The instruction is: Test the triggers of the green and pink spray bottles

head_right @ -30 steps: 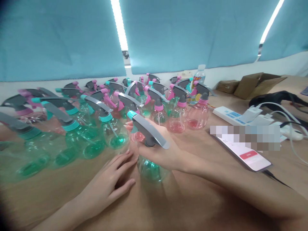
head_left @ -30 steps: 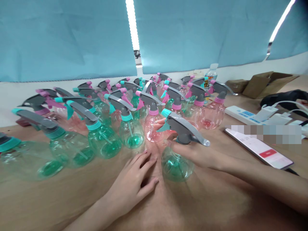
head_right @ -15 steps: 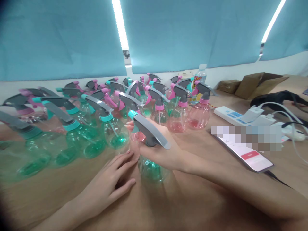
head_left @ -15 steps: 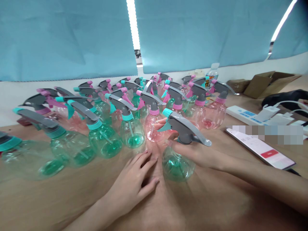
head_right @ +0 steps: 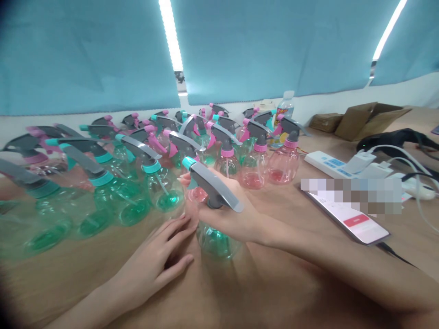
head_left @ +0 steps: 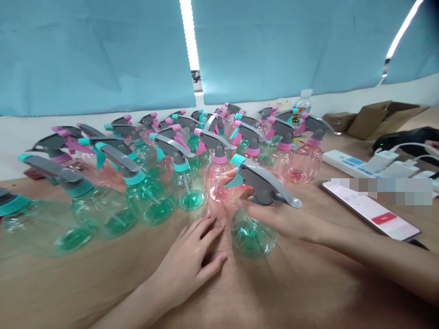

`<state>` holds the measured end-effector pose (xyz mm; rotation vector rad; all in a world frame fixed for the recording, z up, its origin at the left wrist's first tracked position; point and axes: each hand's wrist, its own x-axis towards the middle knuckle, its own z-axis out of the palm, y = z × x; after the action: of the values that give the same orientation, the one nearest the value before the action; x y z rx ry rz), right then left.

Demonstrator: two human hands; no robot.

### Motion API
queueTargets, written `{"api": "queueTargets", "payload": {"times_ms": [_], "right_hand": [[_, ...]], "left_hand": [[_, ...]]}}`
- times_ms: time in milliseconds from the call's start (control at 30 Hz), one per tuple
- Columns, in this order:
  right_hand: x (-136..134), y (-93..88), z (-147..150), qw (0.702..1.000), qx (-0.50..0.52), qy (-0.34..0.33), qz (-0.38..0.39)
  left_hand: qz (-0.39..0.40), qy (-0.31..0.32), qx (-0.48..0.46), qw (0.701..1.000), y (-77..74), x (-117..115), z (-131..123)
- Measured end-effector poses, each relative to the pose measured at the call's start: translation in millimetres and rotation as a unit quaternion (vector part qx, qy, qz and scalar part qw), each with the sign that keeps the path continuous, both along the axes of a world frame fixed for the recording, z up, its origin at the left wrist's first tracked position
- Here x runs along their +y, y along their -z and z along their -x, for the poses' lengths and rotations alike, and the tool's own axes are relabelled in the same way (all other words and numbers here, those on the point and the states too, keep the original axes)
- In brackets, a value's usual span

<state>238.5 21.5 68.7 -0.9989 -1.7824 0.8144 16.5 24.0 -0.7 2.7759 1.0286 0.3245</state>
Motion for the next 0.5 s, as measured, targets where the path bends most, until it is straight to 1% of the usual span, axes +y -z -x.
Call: {"api": "queueTargets", "payload": {"times_ms": [167,333,500], "right_hand": [[-1.5,-6.8,1.6,1.000,-0.012,0.010,0.006],[-1.0,-6.0,1.2,1.000,0.006,0.005,-0.002],[-1.0,-6.3,-3.6,1.000,0.007,-0.001,-0.015]], "left_hand": [[0.005,0.000,0.004,1.000,0.1,-0.1,0.1],[0.007,0.000,0.012,1.000,0.0,0.1,-0.3],[0.000,0.005,-0.001,1.000,0.1,0.9,-0.1]]}}
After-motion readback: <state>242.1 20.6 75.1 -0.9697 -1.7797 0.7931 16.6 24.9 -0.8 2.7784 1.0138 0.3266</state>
